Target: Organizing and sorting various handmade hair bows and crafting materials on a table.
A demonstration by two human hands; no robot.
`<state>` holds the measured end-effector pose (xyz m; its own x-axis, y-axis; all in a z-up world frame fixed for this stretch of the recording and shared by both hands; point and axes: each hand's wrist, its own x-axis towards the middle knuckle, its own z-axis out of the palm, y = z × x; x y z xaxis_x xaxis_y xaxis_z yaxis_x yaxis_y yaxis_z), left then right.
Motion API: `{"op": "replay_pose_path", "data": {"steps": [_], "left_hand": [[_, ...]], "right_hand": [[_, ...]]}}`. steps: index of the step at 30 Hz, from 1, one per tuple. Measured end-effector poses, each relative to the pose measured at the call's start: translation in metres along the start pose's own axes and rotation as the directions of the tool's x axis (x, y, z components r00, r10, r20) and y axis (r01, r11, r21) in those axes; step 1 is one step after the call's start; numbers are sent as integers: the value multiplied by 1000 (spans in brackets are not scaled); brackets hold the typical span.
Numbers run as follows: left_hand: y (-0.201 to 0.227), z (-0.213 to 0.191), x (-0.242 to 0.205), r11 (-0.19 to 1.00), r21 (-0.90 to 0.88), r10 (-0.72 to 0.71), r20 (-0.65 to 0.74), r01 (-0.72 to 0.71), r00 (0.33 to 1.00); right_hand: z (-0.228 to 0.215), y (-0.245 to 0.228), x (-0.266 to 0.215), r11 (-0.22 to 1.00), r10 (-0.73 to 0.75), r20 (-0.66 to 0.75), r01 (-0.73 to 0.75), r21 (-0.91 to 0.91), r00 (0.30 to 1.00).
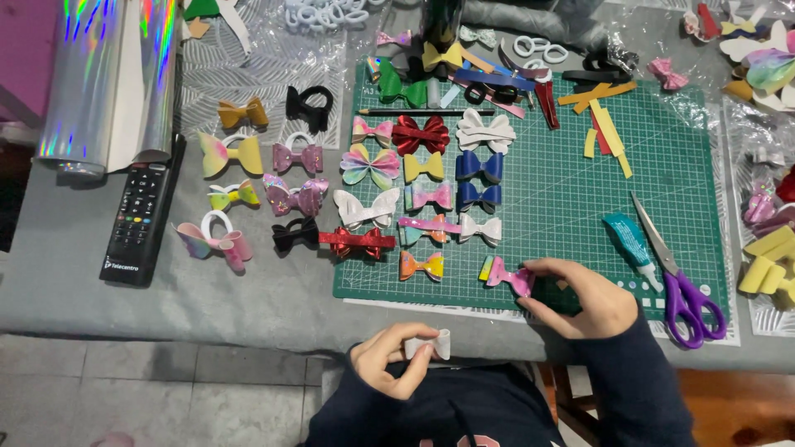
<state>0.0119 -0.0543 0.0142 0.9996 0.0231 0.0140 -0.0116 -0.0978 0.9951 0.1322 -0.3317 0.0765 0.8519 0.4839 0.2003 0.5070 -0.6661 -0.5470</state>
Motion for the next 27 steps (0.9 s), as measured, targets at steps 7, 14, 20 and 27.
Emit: {"op": "replay_pose_path", "data": {"steps": [7, 14, 20, 27], "left_hand": [[-3, -3, 0, 991, -119, -54, 15, 55, 998], [1, -5, 0, 963, -217, -159, 36, 163, 987], [8, -8, 0, 962, -194, -187, 32, 189, 982], [18, -10, 7, 982, -136, -128, 12, 129, 992]], "right_hand": [[-11, -21, 21, 1000, -26, -73, 25, -17, 997], [6, -61, 95, 976, -182, -38, 176, -127, 983], [33, -49, 105, 985, -144, 12, 144, -92, 990], [30, -49, 107, 987, -133, 55, 138, -78, 990]]}}
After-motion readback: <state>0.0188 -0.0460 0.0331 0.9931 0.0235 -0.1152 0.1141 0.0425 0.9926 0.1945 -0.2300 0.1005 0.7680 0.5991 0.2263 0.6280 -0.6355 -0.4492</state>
